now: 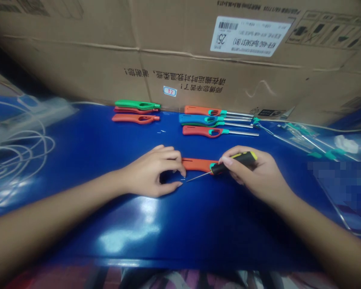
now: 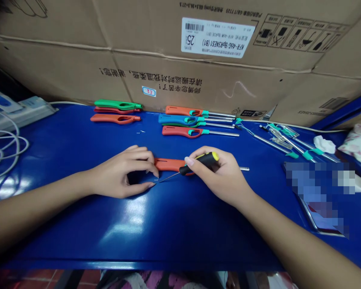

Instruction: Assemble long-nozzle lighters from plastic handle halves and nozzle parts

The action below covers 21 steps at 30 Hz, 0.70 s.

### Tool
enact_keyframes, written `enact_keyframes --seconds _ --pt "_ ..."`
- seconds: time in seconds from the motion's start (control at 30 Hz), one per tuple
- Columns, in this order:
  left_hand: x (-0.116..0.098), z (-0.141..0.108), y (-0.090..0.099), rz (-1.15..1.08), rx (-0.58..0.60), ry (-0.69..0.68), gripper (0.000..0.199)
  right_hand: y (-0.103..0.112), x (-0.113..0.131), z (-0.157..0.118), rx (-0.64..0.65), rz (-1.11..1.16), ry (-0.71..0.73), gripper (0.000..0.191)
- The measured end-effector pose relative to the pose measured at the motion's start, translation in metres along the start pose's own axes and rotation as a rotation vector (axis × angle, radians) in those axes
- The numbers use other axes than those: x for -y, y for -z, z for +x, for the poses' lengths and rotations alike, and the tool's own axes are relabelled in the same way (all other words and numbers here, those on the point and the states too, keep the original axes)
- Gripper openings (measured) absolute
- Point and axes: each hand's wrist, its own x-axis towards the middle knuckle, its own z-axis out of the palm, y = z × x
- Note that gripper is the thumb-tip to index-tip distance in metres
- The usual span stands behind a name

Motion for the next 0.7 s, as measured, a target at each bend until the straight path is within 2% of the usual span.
enact_keyframes --seconds 0.2,0.37,0.57,0.7 --pt "0.002 -0.001 -0.001 -0.012 -0.025 -0.01 0.015 0.0 0.003 0.0 0.033 -0.04 0.012 0.015" --pt "0.003 -0.001 -0.003 -0.049 -0.065 -0.025 0.014 0.003 0.003 0.0 -0.005 -0.024 0.018 0.018" --pt "-0.003 0.003 -0.008 -0.226 -0.174 -0.029 0.014 0.011 -0.002 -0.003 -0.07 0.005 0.021 0.026" --pt "-0.006 0.006 -0.011 -0.367 -0.259 -0.03 0.008 0.012 -0.002 -0.005 -0.064 0.085 -0.015 0.029"
